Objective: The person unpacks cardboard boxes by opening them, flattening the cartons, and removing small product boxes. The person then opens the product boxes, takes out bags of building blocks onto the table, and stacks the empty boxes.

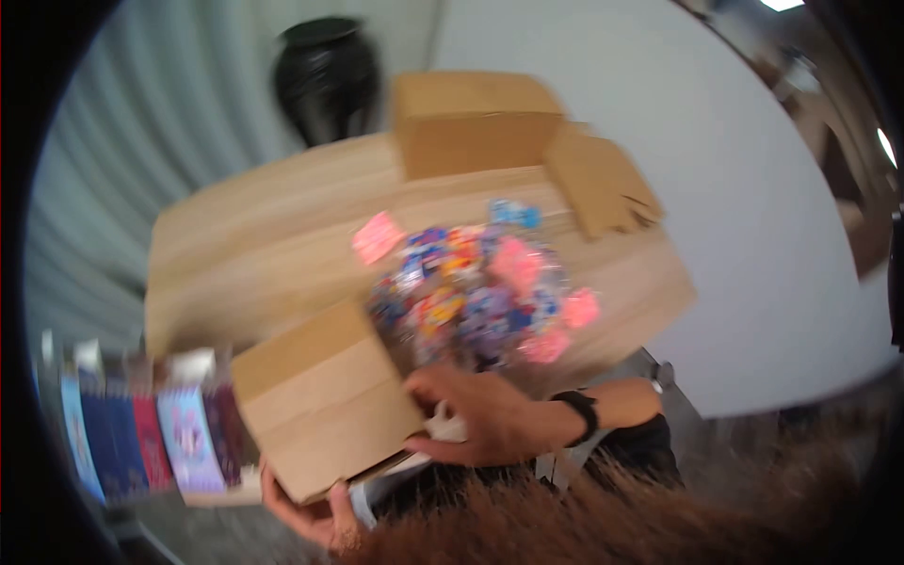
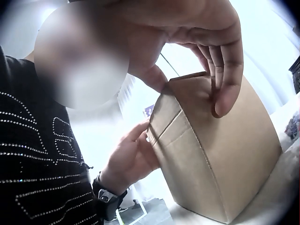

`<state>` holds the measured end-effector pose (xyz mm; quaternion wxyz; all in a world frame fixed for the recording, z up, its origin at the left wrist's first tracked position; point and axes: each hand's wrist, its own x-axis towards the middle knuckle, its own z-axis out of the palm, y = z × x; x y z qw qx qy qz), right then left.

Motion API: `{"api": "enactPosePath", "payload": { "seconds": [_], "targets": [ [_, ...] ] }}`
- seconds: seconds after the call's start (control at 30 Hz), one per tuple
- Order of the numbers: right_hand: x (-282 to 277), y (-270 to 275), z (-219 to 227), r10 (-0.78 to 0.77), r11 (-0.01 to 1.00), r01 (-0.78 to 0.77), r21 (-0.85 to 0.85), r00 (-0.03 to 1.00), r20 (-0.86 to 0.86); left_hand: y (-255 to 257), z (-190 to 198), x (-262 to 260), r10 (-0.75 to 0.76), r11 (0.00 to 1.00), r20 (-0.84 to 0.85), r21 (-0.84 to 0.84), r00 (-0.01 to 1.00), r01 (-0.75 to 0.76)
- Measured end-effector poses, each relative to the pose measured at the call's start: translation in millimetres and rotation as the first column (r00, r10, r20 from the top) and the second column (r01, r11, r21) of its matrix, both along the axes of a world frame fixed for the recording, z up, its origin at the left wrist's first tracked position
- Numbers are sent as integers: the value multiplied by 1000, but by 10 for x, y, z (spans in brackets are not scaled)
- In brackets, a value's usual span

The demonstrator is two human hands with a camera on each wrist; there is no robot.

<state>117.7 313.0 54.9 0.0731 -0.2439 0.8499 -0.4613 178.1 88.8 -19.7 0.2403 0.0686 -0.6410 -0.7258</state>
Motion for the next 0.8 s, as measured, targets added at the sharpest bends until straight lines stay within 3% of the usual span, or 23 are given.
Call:
{"api": "enactPosePath", "payload": {
  "seconds": [0.07,0.1,0.17,0.2,0.4,0.47,0.5,0.57,0.6,0.67,0.7,0.8],
  "targets": [
    [7,-21,-66,-28,992,30,-119,999,16,173,116,-324,-150,989,-53,-19,987,150],
    [-6,-13,-40,-100,990,98,-100,995,-17,262,151,-453,-211,977,-81,-33,974,209],
    [-26,-8,-7,-27,990,46,-134,989,145,395,192,-632,-299,954,-121,-69,946,293],
    [-30,2,-31,-71,989,87,-123,990,126,442,216,-692,-330,943,-136,-91,934,320],
    [-201,-15,-64,89,903,-100,-418,995,-47,465,358,-816,-376,910,-157,-248,913,332],
    [-361,-74,-36,-63,892,-172,-417,868,-493,444,401,-809,-375,899,-153,-302,914,318],
    [-458,-81,-31,-72,894,-163,-416,866,-494,438,421,-805,-375,892,-150,-328,915,312],
    [-641,-105,-24,68,981,-169,-94,754,-653,417,461,-787,-366,880,-142,-376,920,291],
    [-693,-144,-35,72,981,-172,-90,754,-653,399,479,-775,-352,876,-140,-398,925,273],
    [-772,-234,-47,155,988,-122,97,800,-580,346,515,-738,-303,870,-136,-444,943,216],
    [-787,-248,171,278,940,-212,267,930,-239,318,547,-719,-274,865,-137,-467,952,182],
    [-762,-281,272,288,931,-202,304,918,-272,236,634,-676,-193,843,-147,-530,970,87]
  ]
}}
